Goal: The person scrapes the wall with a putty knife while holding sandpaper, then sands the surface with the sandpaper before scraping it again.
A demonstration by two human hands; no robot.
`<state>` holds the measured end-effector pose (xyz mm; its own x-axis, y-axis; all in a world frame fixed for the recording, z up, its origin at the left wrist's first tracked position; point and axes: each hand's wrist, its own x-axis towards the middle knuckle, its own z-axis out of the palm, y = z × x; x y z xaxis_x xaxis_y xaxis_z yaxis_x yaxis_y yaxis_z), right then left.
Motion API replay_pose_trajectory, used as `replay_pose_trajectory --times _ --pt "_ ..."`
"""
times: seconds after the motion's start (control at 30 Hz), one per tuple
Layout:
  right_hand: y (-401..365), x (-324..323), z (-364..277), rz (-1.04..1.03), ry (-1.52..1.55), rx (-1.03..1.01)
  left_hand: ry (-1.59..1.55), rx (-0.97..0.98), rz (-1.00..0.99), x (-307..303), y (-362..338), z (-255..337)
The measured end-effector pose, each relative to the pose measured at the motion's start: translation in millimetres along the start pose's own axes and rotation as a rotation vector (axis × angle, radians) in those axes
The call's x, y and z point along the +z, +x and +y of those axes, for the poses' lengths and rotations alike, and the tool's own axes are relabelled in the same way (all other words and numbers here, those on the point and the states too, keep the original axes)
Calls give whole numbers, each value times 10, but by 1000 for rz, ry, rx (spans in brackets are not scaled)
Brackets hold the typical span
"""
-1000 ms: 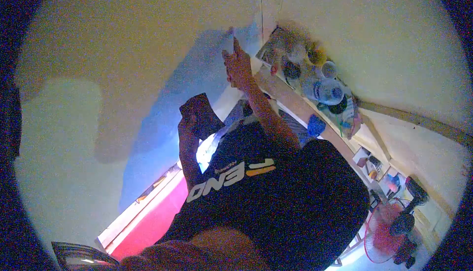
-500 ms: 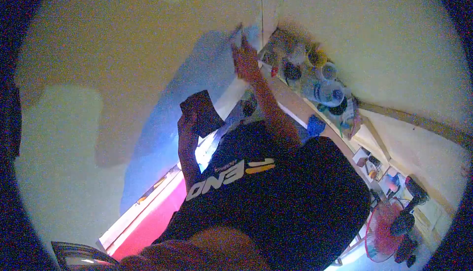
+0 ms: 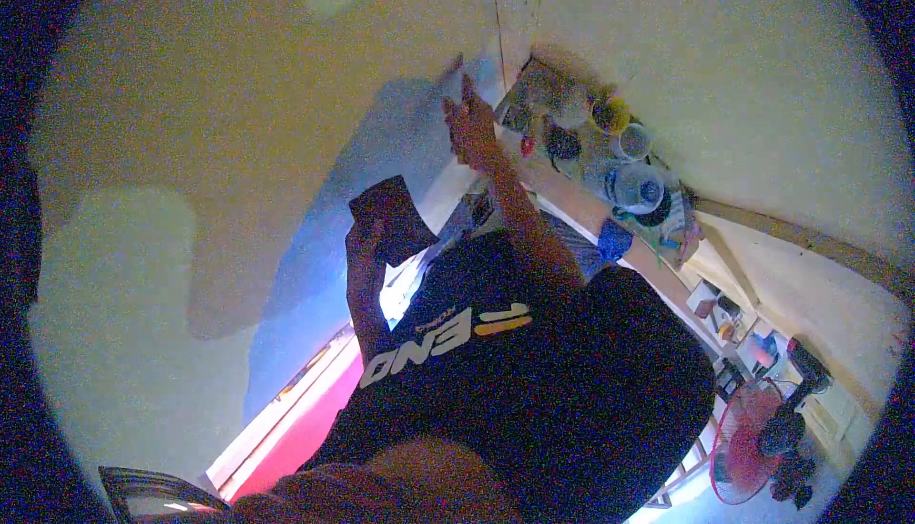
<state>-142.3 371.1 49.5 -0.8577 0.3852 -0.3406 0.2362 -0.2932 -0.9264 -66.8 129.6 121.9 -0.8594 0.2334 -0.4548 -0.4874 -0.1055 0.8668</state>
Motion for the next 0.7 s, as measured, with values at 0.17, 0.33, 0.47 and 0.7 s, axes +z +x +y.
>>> replay_pose_trajectory --times 0.17,0.33,0.47,0.7 --pt "152 -79 8 -57 45 166 44 -6 32 61 98 60" --pt "-19 -16 -16 -50 98 101 -15 -41 68 113 140 24" --pt "16 -92 -1 -99 55 159 79 -15 69 125 174 25" --pt "-55 21 -70 -7 -14 79 405 -147 47 230 164 61"
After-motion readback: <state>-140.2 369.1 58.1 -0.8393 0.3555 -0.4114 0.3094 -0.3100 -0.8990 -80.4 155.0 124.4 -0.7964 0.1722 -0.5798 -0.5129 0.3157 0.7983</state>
